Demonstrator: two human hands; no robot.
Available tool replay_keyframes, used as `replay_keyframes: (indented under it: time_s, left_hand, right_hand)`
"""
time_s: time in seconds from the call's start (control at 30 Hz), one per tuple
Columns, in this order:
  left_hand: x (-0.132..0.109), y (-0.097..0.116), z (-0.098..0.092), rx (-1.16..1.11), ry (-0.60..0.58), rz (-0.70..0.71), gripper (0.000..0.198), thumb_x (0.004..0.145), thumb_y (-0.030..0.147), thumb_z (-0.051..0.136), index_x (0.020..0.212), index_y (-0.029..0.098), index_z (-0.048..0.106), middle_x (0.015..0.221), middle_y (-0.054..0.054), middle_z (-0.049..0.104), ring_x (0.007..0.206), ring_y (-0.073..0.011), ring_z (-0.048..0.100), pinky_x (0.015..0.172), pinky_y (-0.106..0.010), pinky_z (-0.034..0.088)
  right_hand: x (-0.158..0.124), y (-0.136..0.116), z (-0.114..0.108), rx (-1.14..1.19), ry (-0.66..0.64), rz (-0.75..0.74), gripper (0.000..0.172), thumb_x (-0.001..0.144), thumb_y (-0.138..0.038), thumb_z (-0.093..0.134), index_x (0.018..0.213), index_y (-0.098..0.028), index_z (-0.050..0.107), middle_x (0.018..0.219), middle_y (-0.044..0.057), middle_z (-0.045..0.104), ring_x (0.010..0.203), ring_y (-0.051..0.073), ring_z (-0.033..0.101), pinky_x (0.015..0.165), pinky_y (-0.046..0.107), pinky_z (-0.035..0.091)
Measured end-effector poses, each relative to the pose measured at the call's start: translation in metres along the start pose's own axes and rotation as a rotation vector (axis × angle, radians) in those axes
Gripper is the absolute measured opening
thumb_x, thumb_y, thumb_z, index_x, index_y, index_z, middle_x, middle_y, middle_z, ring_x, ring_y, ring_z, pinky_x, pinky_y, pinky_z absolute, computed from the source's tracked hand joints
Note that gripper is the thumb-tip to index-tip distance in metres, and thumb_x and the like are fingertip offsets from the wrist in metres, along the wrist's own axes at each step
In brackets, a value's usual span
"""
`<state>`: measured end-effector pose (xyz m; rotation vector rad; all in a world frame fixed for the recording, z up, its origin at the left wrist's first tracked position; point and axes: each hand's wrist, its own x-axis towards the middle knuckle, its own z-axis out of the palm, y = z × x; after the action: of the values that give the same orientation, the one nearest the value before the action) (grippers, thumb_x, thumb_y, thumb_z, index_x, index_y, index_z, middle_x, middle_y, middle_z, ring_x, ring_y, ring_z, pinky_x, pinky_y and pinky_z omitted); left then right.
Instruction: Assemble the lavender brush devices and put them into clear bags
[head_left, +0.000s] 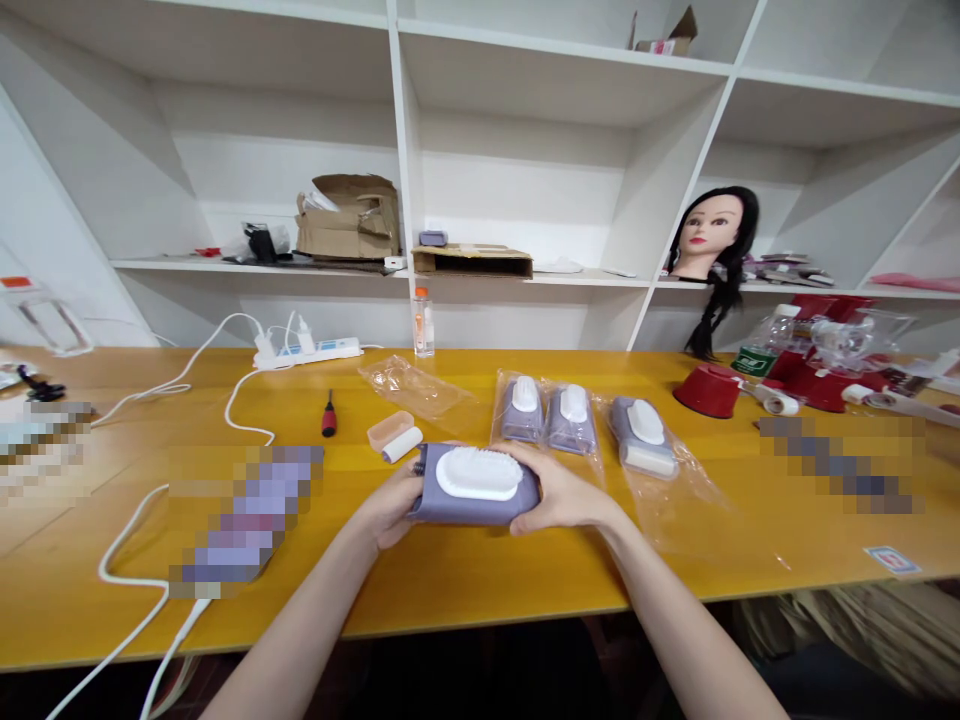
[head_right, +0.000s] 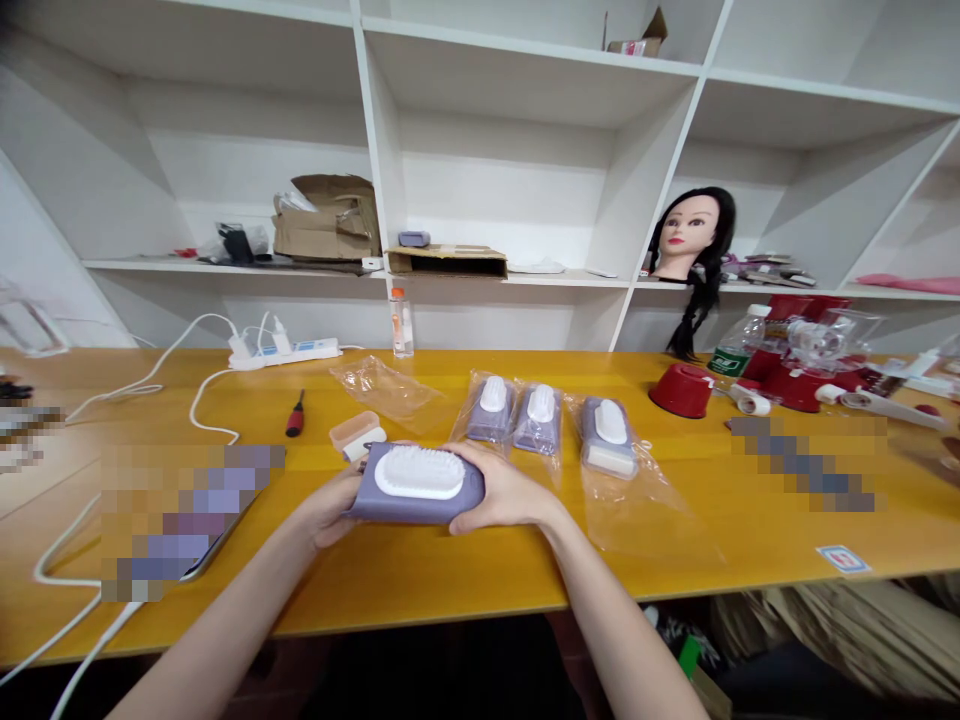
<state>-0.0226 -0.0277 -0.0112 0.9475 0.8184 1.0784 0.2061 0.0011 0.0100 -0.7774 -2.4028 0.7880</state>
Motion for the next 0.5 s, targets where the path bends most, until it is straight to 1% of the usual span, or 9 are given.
replay_keyframes:
  time_s: [0.17, 0.33, 0.4, 0.5]
  left_hand:
    - [-0.0019, -0.0014, 0.0022, -0.061, 0.003, -0.055, 0.053, 0.062, 0.023, 0.068, 0.115, 0.017, 0.061, 0.114, -0.009, 0.064, 0.108, -0.0268, 0.057, 0.088, -0.032, 0.044]
    - [-0.0038, -0.0028, 0.0059, -0.083, -0.066, -0.001, 0.05, 0.063, 0.023, 0.066, 0.112, 0.016, 0.062, 0.114, -0.009, 0.064, 0.115, -0.0274, 0.051, 0.097, -0.033, 0.038]
    - [-0.004, -0.0032, 0.0071, -0.083, -0.044, 0.017, 0.048, 0.062, 0.023, 0.067, 0.109, 0.016, 0.064, 0.114, -0.008, 0.065, 0.117, -0.0275, 0.049, 0.1, -0.034, 0.036]
    - [-0.004, -0.0039, 0.0089, -0.087, -0.025, 0.041, 0.044, 0.059, 0.022, 0.068, 0.103, 0.016, 0.067, 0.113, -0.009, 0.065, 0.118, -0.0282, 0.049, 0.102, -0.035, 0.034]
  right_hand:
    - [-0.0009, 0.0029, 0.0042, 0.012, -0.003, -0.026, 0.092, 0.052, -0.038, 0.08, 0.132, -0.019, 0.038, 0.132, 0.011, 0.046, 0.119, 0.028, 0.043, 0.102, 0.041, 0.03]
    - [0.0001, 0.0034, 0.0088, 0.016, 0.019, -0.051, 0.09, 0.051, -0.042, 0.08, 0.13, -0.019, 0.042, 0.126, 0.01, 0.05, 0.115, 0.027, 0.047, 0.1, 0.041, 0.032]
    - [-0.0002, 0.0027, 0.0092, 0.014, 0.02, -0.064, 0.09, 0.052, -0.043, 0.079, 0.13, -0.019, 0.042, 0.124, 0.01, 0.051, 0.114, 0.027, 0.047, 0.1, 0.041, 0.031]
    - [-0.0014, 0.0028, 0.0101, -0.033, 0.028, -0.055, 0.095, 0.05, -0.045, 0.079, 0.132, -0.019, 0.04, 0.125, 0.011, 0.049, 0.114, 0.028, 0.046, 0.1, 0.042, 0.032]
